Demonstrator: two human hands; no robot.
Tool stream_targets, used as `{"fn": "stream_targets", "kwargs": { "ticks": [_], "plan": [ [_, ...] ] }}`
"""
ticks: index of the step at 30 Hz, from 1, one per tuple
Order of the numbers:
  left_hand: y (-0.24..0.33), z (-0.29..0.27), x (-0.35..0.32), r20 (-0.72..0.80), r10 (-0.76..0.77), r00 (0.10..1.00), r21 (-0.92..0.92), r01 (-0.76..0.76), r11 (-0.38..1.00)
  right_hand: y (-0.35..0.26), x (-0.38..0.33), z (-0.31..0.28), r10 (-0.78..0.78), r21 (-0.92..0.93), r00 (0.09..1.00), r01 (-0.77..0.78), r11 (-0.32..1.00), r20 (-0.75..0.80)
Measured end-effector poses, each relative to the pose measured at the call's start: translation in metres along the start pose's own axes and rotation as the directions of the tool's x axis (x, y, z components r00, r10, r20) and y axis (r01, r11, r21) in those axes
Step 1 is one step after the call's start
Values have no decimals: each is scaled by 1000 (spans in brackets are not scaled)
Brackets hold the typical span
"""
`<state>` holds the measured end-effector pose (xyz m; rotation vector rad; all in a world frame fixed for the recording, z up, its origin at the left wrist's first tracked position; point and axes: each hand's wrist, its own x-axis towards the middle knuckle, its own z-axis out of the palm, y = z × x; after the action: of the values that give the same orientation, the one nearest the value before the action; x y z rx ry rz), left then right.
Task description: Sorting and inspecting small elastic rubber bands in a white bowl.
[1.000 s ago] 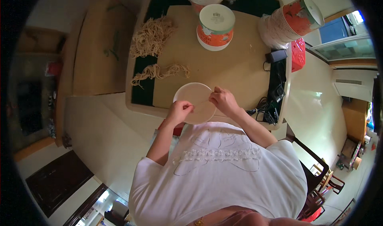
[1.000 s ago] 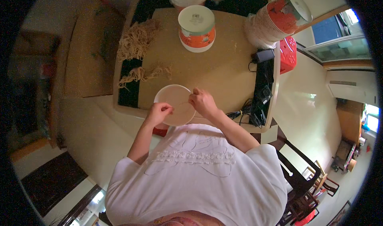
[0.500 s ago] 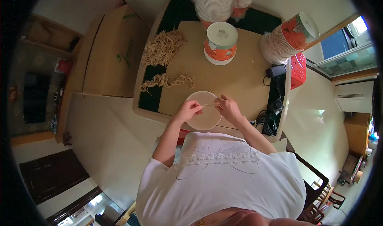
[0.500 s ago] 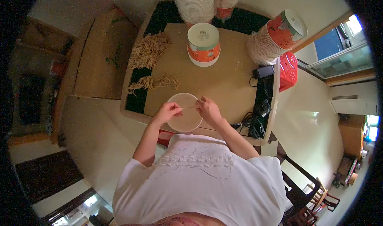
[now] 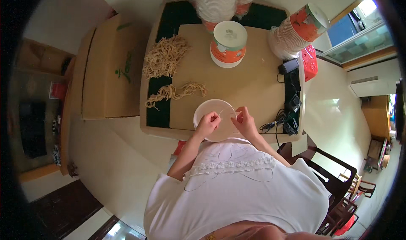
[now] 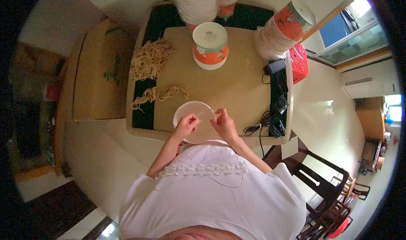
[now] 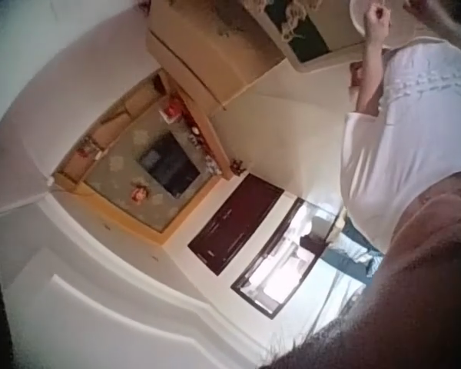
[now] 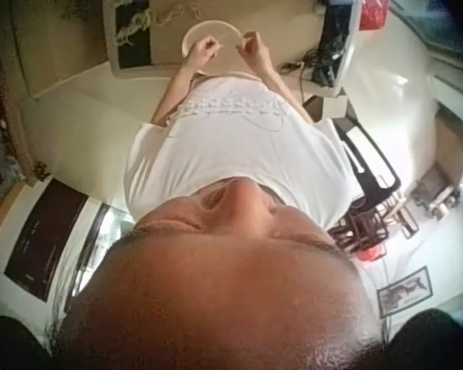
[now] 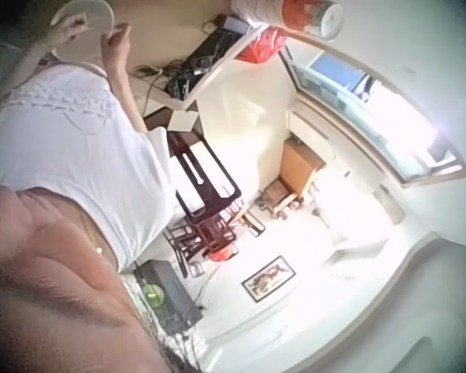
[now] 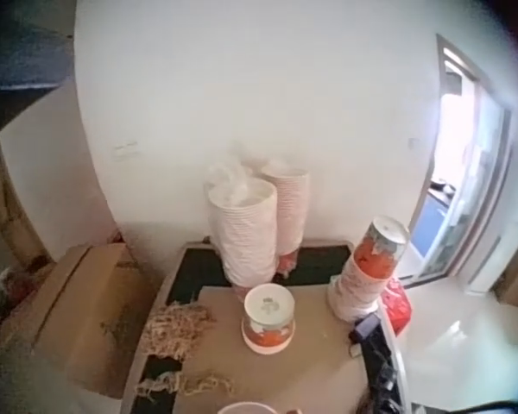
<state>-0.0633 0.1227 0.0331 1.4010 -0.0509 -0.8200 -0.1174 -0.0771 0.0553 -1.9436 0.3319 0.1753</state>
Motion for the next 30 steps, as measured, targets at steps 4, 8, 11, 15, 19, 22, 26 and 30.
{"fn": "stream_targets", "kwargs": {
  "ticks": [4, 8, 11, 15, 19, 22, 26, 30],
  "plan": [
    [-10, 10, 0, -128, 165, 978, 107, -152, 983, 6, 6, 7, -179, 31, 972, 186, 982, -152],
    [-3, 12, -5, -134, 16, 991, -3, -17, 1000, -16, 6, -7, -366, -221, 925, 338, 915, -98],
    [1, 12, -3, -50, -24, 998, -16, 23, 1000, -31, 9, -8, -540, -260, 835, 547, 796, 106],
    [8, 19, -3, -42, -75, 996, -91, 71, 993, -18, 18, -7, -603, -294, 780, 623, 725, 166],
    [11, 23, -3, -97, -130, 987, -234, 105, 967, -26, 5, -15, -435, -96, 895, 444, 891, 102],
    [9, 24, 3, -47, -212, 976, -345, 183, 920, -27, -7, -18, -404, 3, 910, 406, 914, 89],
    [0, 9, 13, -9, -83, 997, -243, 78, 967, -11, -15, -16, -396, -7, 909, 400, 917, 130],
    [32, 14, -14, 203, 118, 972, -48, -111, 993, -5, -12, -9, -479, -313, 875, 476, 822, 71]
  ]
}}
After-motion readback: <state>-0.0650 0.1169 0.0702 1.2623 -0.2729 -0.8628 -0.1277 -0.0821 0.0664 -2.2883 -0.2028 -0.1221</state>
